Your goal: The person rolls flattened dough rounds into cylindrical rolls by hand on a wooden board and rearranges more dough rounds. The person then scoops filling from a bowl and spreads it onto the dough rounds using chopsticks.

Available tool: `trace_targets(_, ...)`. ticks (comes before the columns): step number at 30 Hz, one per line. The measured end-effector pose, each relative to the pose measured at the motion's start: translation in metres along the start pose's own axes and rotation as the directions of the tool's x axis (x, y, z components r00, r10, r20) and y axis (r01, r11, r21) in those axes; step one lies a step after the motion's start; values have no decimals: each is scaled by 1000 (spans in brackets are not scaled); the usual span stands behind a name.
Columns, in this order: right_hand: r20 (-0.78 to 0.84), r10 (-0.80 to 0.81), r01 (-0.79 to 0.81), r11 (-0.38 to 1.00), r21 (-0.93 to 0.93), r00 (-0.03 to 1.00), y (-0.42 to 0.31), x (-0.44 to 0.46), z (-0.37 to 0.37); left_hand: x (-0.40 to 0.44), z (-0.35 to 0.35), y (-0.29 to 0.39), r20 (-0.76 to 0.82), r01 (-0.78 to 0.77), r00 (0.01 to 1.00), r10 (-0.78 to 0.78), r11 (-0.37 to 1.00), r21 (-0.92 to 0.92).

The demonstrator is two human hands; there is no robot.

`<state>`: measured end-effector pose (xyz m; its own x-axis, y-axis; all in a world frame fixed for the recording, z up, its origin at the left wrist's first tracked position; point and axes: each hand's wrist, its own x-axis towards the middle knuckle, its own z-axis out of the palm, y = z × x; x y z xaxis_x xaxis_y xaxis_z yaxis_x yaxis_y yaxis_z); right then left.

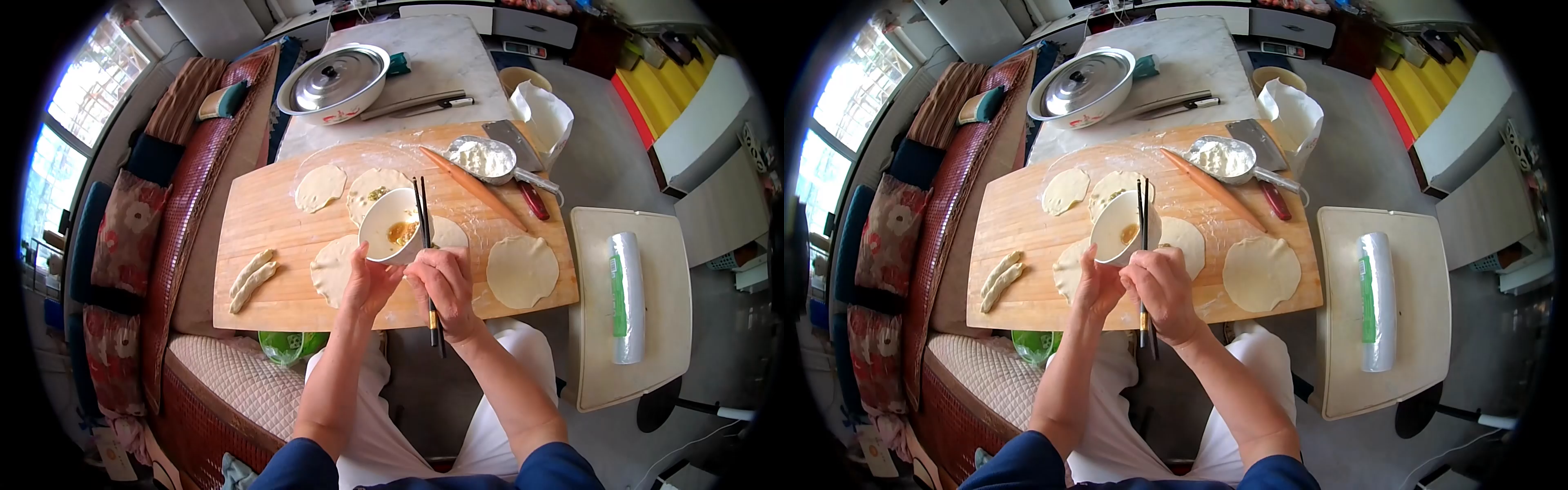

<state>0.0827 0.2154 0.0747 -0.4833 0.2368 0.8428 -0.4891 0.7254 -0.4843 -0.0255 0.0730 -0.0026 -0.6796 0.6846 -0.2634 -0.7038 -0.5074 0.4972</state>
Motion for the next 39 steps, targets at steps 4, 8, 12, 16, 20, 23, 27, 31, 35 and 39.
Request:
trace_targets(4,-24,-7,6,998,-56,1000,3,1,-6,2,2,0,-33,-48,998,47,998,-34)
trace_targets(8,21,-1,3,993,-117,1000,2,-7,-2,7,3,-2,-96,-84,992,80,996,-38)
trace_targets(12,41,-16,19,996,-90,999,1,-15,10,8,1,-10,-88,-129,988,126,991,-29)
trace_targets(16,50,-26,31,995,-97,998,-3,-16,17,9,-6,-18,-105,-117,988,115,993,-20)
trace_targets(20,63,-65,70,995,-74,996,-9,-13,20,2,5,-21,-125,-106,985,117,990,91)
trace_targets(23,55,-102,105,992,-69,993,-12,-11,21,-7,26,-22,-148,-122,979,137,987,106)
trace_targets(27,65,-56,65,989,-133,996,-1,-15,18,4,12,-23,-177,-162,970,164,986,28)
trace_targets(31,84,-50,60,992,-113,995,-6,-18,27,-1,23,-22,-111,-133,985,135,991,33)
trace_targets(35,59,-62,67,993,-95,996,-16,-11,25,-10,36,-22,-201,-114,971,130,989,92)
trace_targets(39,85,-59,70,989,-130,995,-4,-10,13,12,-7,-25,-128,-149,980,149,989,11)
